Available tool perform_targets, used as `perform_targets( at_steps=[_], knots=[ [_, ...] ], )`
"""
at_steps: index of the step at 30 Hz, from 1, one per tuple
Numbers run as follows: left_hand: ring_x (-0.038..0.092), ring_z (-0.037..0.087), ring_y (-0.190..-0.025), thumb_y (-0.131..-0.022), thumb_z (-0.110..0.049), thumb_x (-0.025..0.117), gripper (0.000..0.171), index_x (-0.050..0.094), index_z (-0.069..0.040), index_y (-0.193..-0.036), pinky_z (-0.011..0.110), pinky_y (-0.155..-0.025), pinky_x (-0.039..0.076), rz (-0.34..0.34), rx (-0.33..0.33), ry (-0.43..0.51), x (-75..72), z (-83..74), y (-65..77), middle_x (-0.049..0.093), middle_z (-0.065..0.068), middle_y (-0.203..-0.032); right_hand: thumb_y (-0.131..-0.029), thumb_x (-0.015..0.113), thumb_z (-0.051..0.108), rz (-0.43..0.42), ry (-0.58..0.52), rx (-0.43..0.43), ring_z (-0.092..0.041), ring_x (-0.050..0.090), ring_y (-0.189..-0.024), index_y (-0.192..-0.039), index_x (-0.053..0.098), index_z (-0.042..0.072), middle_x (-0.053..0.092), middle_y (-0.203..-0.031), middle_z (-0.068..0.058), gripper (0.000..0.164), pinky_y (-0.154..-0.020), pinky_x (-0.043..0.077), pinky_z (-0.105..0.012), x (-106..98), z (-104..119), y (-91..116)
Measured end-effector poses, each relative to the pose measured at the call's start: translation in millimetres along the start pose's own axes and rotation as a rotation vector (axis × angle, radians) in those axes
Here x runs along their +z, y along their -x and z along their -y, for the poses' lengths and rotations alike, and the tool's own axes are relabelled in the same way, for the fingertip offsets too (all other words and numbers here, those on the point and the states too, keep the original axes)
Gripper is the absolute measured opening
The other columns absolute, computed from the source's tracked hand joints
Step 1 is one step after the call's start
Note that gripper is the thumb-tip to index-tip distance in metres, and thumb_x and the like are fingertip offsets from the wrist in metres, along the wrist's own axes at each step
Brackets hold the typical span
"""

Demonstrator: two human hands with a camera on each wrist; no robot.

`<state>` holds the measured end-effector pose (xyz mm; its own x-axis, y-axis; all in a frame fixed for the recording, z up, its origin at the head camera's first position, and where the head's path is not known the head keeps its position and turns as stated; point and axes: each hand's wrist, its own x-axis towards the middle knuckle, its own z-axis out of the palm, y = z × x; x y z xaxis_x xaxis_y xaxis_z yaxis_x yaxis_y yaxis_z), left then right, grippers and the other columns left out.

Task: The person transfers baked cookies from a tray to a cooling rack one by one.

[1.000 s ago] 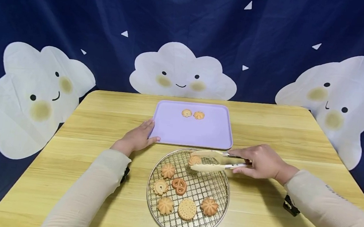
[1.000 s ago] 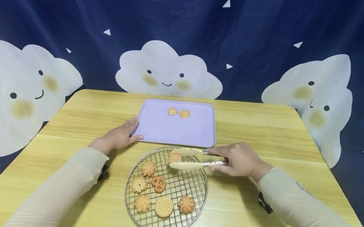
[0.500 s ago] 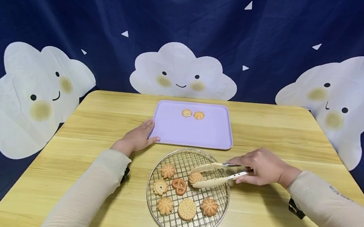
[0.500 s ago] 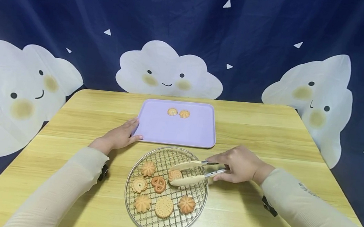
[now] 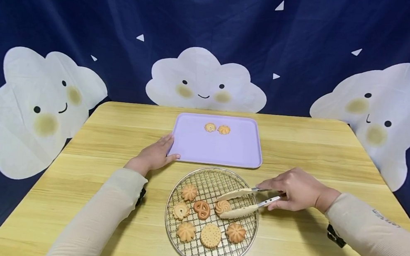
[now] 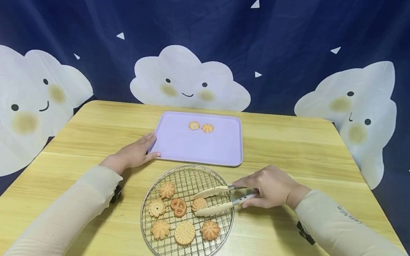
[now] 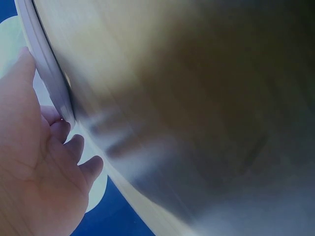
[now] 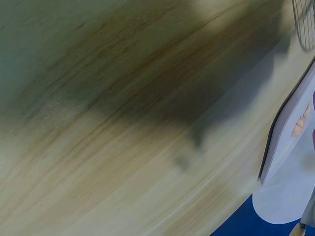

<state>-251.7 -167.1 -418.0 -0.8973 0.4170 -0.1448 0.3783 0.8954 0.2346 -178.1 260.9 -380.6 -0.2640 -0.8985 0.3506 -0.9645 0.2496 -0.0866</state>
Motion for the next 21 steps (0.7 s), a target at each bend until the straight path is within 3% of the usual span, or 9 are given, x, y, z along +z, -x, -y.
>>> perform_targets(
  at_steps=[11,15,21],
  knots=[
    [0.013,0.036,-0.141,-0.098,-0.052,0.041,0.081,0.013,0.004,-0.15,0.046,-0.114,0.016,0.002,-0.003,0.0,-2.6,-1.7,0.8,0.009,0.019,-0.156,-0.071,0.082,0.042,0.015,0.025,0.006,-0.007,0.067,-0.074,-0.114,0.069,0.009,0.071,-0.102,-0.001,0.055,-0.056,0.054,-0.022,0.4,0.4,1.0],
    [0.013,0.037,-0.141,-0.098,-0.052,0.041,0.081,0.013,0.004,-0.15,0.046,-0.114,0.016,0.002,-0.001,-0.001,-2.7,-1.7,1.3,0.009,0.019,-0.156,-0.074,0.08,0.044,-0.007,0.018,0.024,-0.001,0.061,-0.064,-0.117,0.067,0.008,0.072,-0.1,-0.001,0.057,-0.055,0.053,-0.021,-0.1,0.5,0.9],
    [0.012,0.037,-0.141,-0.098,-0.051,0.041,0.08,0.014,0.005,-0.149,0.046,-0.114,0.016,0.0,0.0,0.001,-2.3,-1.9,1.7,0.008,0.019,-0.156,-0.076,0.076,0.049,-0.025,0.023,0.067,0.005,0.047,-0.057,-0.123,0.064,0.008,0.066,-0.078,0.007,0.063,-0.049,0.046,-0.017,-0.5,-0.1,0.2]
  ],
)
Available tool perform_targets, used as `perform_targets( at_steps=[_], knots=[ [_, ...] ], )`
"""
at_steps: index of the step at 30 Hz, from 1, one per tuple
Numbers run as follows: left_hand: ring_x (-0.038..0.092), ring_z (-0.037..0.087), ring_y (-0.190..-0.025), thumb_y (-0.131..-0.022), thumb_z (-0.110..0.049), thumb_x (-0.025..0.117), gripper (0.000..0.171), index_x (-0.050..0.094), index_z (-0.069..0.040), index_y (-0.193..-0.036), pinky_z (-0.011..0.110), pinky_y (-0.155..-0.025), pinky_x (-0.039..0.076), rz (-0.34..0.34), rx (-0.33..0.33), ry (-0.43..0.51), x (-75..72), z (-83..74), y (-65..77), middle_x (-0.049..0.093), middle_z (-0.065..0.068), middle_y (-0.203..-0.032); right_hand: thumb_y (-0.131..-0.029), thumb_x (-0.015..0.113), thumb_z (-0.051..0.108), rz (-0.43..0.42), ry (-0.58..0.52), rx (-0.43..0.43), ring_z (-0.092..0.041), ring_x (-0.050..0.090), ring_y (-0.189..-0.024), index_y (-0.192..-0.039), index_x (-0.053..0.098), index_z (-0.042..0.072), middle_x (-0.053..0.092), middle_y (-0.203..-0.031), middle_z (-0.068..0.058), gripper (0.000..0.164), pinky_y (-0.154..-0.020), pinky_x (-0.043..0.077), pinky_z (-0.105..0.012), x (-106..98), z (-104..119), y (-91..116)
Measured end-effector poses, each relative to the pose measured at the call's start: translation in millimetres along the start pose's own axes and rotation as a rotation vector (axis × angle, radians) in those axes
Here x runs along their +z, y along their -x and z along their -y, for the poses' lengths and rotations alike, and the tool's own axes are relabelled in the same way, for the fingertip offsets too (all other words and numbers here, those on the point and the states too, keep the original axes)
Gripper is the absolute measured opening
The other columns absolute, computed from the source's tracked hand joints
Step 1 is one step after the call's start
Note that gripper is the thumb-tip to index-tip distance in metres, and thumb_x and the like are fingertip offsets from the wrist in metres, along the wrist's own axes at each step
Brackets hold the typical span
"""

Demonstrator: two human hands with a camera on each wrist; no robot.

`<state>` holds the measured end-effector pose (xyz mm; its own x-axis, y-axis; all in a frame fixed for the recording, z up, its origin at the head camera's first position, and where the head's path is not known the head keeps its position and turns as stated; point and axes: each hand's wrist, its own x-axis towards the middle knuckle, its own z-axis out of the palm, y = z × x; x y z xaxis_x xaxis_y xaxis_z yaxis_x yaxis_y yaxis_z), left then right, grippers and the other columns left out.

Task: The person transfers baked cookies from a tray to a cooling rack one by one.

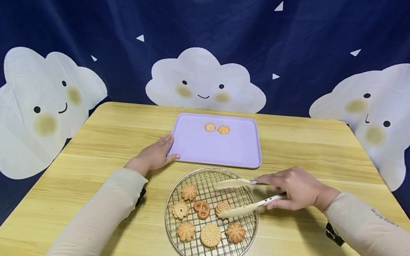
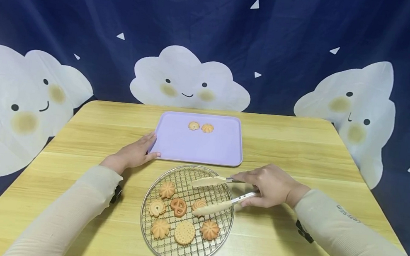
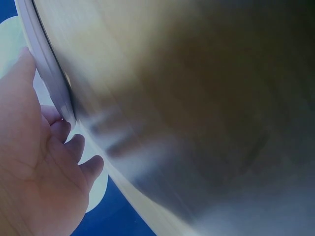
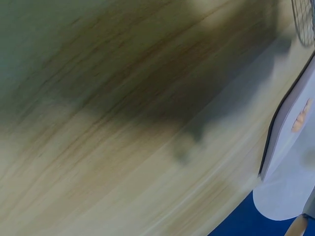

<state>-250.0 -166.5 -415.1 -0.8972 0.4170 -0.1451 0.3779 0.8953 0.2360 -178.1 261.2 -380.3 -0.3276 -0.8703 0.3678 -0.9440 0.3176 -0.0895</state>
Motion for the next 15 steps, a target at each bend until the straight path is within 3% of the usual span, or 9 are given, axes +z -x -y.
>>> perform_targets(
  at_steps=[4,11,15],
  knots=[
    [0.012,0.036,-0.142,-0.098,-0.052,0.04,0.081,0.013,0.005,-0.149,0.046,-0.115,0.015,0.002,-0.004,-0.001,0.0,-0.2,-0.1,0.008,0.019,-0.156,-0.079,0.071,0.054,-0.006,0.019,0.035,0.006,0.045,-0.056,-0.124,0.061,0.007,0.061,-0.073,0.01,0.066,-0.046,0.042,-0.014,1.1,-1.4,-0.8],
    [0.011,0.037,-0.142,-0.099,-0.05,0.041,0.08,0.013,0.005,-0.149,0.046,-0.115,0.014,0.007,-0.006,0.002,1.1,0.8,-0.7,0.008,0.019,-0.156,-0.078,0.069,0.06,-0.025,0.046,0.082,0.006,0.046,-0.054,-0.128,0.059,0.006,0.069,-0.089,0.002,0.075,-0.044,0.039,-0.014,5.1,-3.8,-2.7],
    [0.012,0.036,-0.142,-0.099,-0.05,0.041,0.08,0.013,0.005,-0.149,0.046,-0.115,0.015,0.004,-0.005,0.003,0.2,0.0,0.0,0.008,0.019,-0.156,-0.076,0.068,0.063,-0.029,0.057,0.108,0.006,0.042,-0.053,-0.13,0.058,0.008,0.069,-0.09,0.002,0.078,-0.043,0.036,-0.014,8.2,-4.2,-5.1]
  ],
)
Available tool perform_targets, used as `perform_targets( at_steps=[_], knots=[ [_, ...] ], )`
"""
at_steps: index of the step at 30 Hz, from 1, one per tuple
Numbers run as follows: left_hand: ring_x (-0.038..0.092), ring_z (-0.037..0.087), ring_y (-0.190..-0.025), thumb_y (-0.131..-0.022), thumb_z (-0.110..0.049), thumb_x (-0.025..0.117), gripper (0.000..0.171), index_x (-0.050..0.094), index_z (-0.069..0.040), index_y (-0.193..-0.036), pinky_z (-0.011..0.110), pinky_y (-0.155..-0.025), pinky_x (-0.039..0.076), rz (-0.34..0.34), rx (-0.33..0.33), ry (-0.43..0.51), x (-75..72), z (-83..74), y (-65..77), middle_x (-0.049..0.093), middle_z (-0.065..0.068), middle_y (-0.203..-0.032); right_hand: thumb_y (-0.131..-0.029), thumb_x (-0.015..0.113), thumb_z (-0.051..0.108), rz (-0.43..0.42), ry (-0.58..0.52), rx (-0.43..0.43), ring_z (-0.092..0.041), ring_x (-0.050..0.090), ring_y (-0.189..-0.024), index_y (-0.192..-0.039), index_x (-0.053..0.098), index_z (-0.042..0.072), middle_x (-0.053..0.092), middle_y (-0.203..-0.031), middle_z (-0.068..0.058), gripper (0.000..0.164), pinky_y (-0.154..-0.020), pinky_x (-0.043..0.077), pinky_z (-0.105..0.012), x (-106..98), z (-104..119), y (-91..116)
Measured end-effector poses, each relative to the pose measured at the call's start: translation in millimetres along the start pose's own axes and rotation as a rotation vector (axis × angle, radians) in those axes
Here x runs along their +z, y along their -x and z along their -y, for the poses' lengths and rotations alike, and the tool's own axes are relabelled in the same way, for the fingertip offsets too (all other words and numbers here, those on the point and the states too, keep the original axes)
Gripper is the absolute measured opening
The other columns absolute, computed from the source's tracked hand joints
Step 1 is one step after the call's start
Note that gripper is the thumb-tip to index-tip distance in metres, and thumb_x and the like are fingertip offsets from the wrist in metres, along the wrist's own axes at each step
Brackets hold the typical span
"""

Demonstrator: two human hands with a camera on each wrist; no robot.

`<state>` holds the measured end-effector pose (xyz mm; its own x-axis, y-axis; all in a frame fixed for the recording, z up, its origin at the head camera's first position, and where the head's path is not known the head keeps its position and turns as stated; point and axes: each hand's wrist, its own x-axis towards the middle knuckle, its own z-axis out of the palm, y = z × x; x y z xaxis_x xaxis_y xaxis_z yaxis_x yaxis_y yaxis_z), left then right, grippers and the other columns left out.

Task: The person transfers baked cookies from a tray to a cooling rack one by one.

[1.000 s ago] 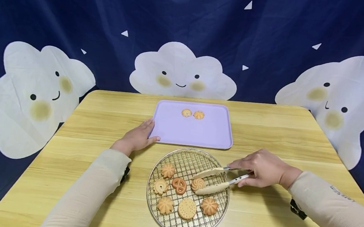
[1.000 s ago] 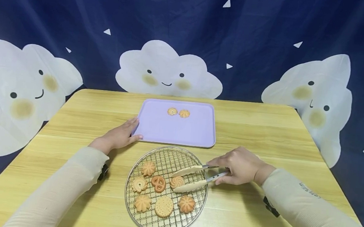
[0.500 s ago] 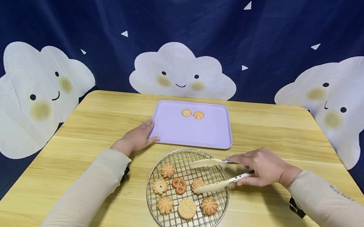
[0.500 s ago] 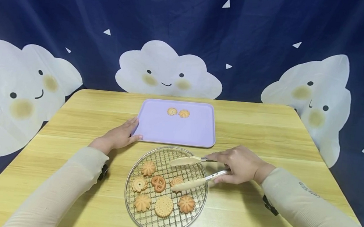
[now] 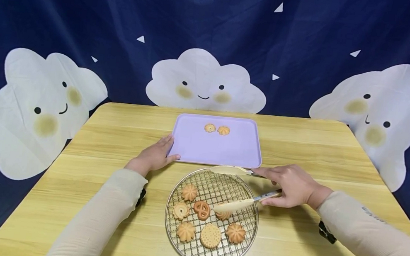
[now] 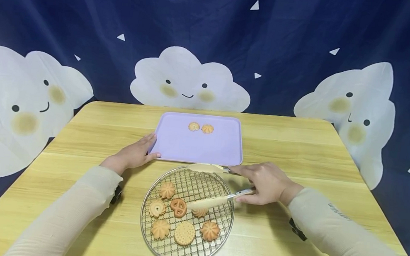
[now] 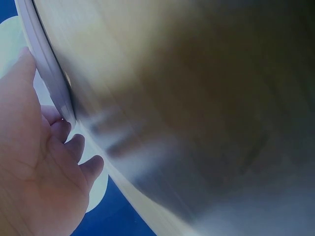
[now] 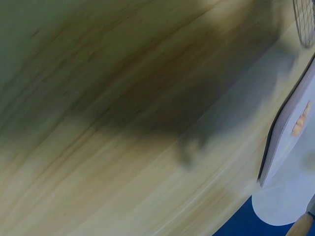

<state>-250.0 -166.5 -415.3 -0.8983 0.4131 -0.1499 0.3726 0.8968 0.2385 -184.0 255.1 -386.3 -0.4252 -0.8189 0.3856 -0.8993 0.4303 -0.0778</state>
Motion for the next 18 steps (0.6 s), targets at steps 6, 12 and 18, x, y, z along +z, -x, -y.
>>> perform_targets(
  at_steps=[6,12,18],
  knots=[
    [0.012,0.037,-0.142,-0.099,-0.05,0.041,0.08,0.013,0.006,-0.149,0.047,-0.114,0.015,-0.007,0.005,0.001,1.1,0.6,0.1,0.008,0.02,-0.156,-0.072,0.07,0.064,-0.007,-0.001,0.062,0.008,0.038,-0.053,-0.13,0.058,0.008,0.065,-0.08,0.006,0.081,-0.042,0.032,-0.013,5.2,0.7,-4.4],
    [0.011,0.036,-0.142,-0.099,-0.05,0.041,0.08,0.013,0.005,-0.149,0.047,-0.114,0.015,-0.006,0.003,-0.002,1.7,0.9,-0.9,0.009,0.019,-0.156,-0.065,0.076,0.061,0.001,0.028,0.147,0.007,0.037,-0.05,-0.132,0.056,0.01,0.061,-0.074,0.008,0.087,-0.04,0.03,-0.013,10.2,2.4,-10.8],
    [0.012,0.036,-0.142,-0.099,-0.05,0.042,0.08,0.014,0.005,-0.149,0.046,-0.114,0.015,-0.011,0.003,-0.001,2.0,1.1,-1.1,0.009,0.019,-0.156,-0.064,0.078,0.06,0.031,0.04,0.312,0.003,0.044,-0.051,-0.134,0.055,0.011,0.061,-0.074,0.005,0.089,-0.039,0.033,-0.018,14.1,5.0,-19.3]
  ],
)
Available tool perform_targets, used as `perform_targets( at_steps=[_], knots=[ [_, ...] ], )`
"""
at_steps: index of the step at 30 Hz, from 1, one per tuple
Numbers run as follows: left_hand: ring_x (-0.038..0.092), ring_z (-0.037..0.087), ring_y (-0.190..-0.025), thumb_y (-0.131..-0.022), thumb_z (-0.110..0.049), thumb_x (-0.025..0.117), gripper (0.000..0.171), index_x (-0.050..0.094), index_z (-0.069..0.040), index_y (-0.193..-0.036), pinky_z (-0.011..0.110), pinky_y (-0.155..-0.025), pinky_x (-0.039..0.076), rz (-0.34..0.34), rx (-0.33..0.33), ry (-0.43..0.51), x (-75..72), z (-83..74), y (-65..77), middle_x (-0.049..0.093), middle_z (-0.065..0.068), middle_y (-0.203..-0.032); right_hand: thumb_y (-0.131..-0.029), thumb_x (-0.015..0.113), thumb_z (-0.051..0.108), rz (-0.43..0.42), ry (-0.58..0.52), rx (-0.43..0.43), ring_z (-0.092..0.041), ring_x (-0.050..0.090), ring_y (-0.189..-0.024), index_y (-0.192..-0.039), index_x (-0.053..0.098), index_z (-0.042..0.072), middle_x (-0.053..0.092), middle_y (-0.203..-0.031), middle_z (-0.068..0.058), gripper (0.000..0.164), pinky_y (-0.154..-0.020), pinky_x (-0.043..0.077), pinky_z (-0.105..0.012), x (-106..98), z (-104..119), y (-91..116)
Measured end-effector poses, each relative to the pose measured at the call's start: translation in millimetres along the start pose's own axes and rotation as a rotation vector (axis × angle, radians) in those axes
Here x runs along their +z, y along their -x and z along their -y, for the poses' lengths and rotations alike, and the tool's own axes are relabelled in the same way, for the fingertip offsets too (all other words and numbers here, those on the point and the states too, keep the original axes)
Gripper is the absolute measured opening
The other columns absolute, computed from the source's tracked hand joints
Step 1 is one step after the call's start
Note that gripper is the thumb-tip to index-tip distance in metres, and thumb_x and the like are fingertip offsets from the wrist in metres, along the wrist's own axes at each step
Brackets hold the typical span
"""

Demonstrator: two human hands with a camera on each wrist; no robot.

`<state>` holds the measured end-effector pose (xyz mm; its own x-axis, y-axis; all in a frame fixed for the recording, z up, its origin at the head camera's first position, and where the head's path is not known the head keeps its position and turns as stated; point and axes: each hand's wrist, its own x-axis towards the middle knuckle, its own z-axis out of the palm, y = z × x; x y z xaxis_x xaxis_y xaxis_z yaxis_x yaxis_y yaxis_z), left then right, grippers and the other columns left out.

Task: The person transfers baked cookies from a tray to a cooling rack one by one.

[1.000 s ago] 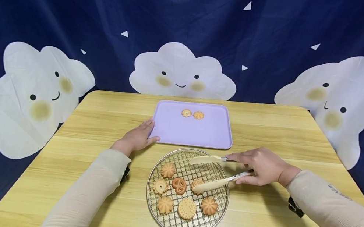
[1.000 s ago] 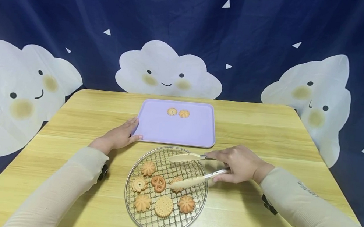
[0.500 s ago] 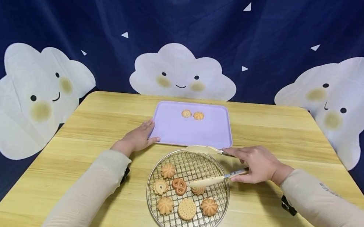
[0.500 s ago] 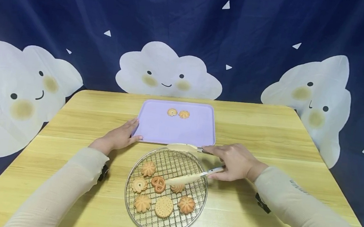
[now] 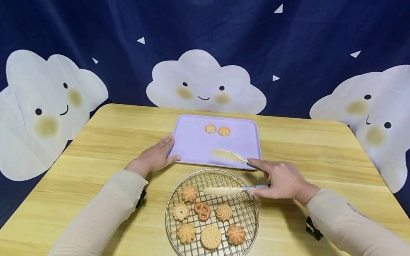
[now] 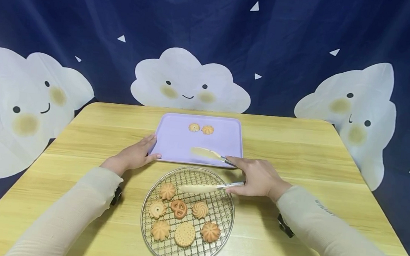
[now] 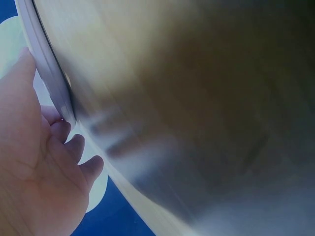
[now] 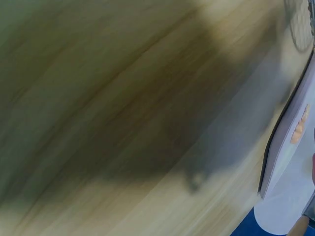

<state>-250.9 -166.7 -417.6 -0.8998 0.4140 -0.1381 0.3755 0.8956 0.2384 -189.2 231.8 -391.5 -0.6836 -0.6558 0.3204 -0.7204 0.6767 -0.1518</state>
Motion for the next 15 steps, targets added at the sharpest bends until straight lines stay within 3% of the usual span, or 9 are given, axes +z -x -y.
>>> perform_targets(
  at_steps=[6,15],
  knots=[
    [0.012,0.036,-0.142,-0.098,-0.05,0.043,0.08,0.014,0.005,-0.149,0.046,-0.114,0.016,0.003,-0.001,0.005,-0.6,-1.3,0.8,0.008,0.019,-0.156,-0.065,0.076,0.064,0.055,-0.011,0.196,-0.003,0.044,-0.05,-0.137,0.053,0.01,0.056,-0.068,0.007,0.093,-0.041,0.036,-0.023,4.2,3.3,-9.7],
    [0.012,0.036,-0.142,-0.099,-0.051,0.041,0.08,0.014,0.005,-0.149,0.046,-0.114,0.015,0.006,0.002,0.001,-1.3,-1.8,1.0,0.008,0.019,-0.156,-0.067,0.069,0.071,0.042,-0.064,0.36,-0.009,0.043,-0.046,-0.14,0.049,0.008,0.046,-0.057,0.007,0.099,-0.039,0.036,-0.027,9.1,-0.2,-24.5]
  ],
)
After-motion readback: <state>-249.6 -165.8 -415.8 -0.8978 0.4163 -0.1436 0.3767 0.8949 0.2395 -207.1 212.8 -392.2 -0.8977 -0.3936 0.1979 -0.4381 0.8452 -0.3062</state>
